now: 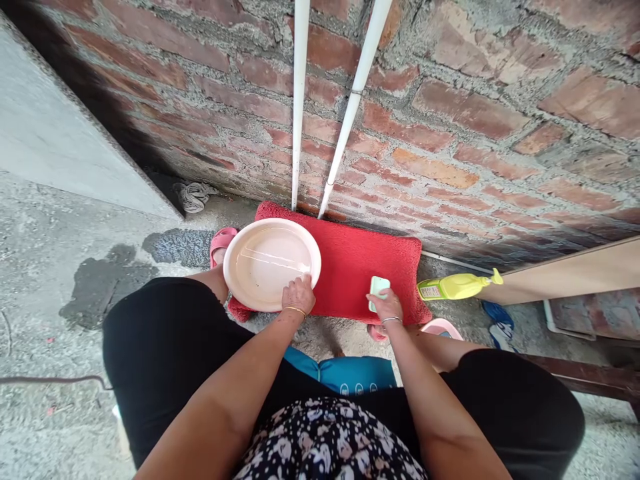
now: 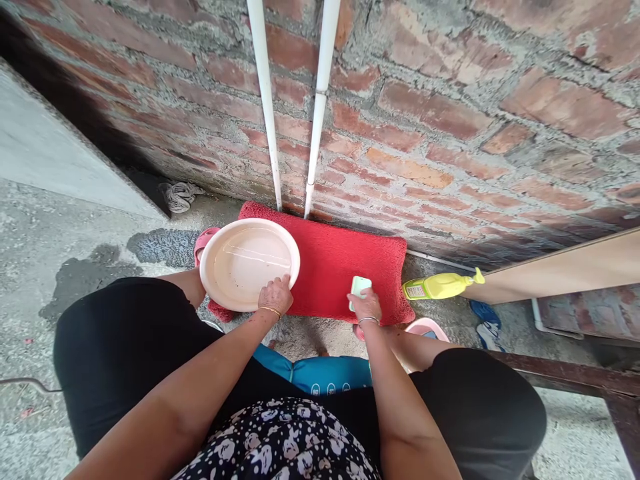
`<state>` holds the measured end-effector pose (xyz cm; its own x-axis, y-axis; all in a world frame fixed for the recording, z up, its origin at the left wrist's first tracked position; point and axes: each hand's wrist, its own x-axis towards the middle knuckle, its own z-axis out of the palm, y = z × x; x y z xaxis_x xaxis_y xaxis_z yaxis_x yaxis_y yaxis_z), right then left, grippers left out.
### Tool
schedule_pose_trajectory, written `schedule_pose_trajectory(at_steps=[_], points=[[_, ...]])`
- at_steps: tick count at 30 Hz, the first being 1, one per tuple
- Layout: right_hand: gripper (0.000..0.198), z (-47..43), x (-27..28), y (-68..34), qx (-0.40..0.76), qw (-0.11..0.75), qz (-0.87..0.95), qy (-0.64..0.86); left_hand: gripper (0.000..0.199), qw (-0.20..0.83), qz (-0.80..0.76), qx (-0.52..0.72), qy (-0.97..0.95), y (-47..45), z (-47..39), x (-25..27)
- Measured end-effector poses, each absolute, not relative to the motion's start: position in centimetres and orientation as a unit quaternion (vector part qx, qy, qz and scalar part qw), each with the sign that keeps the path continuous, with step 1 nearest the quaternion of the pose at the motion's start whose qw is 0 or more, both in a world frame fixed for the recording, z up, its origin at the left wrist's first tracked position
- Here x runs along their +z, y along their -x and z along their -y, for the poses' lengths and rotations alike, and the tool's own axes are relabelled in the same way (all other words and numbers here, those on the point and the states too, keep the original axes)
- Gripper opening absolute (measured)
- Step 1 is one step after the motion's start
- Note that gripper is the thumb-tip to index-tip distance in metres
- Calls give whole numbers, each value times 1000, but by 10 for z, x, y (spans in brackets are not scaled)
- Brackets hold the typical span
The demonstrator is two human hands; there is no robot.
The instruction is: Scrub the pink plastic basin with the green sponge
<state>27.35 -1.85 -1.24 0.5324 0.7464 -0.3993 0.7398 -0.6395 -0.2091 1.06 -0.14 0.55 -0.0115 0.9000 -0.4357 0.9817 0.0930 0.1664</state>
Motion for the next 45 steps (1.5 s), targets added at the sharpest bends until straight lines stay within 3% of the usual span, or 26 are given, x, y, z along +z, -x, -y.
schedule_pose_trajectory(at_steps=[6, 11, 15, 23, 28, 33, 40, 45], points=[[43, 17, -19, -163, 281, -54, 567, 772, 42, 229, -710, -104, -658, -11, 1, 10], [43, 19, -20, -132, 274, -88, 661, 693, 38, 224, -713, -86, -658, -12, 3, 7], [41, 21, -19, -166, 245, -95, 653, 710, 40, 226, -711, -86, -660, -12, 3, 7], [48, 39, -7, -304, 229, -129, 453, 852, 41, 232, -705, -96, -663, -11, 2, 9], [45, 43, 3, -336, 221, -146, 394, 880, 42, 227, -710, -82, -662, -11, 3, 7], [43, 39, 5, -275, 232, -109, 483, 837, 42, 232, -707, -81, -662, -10, 2, 8], [36, 50, -1, -143, 263, -149, 694, 653, 40, 234, -709, -90, -659, -11, 2, 11], [39, 50, -1, -149, 247, -168, 712, 636, 40, 227, -712, -91, -659, -12, 3, 8]])
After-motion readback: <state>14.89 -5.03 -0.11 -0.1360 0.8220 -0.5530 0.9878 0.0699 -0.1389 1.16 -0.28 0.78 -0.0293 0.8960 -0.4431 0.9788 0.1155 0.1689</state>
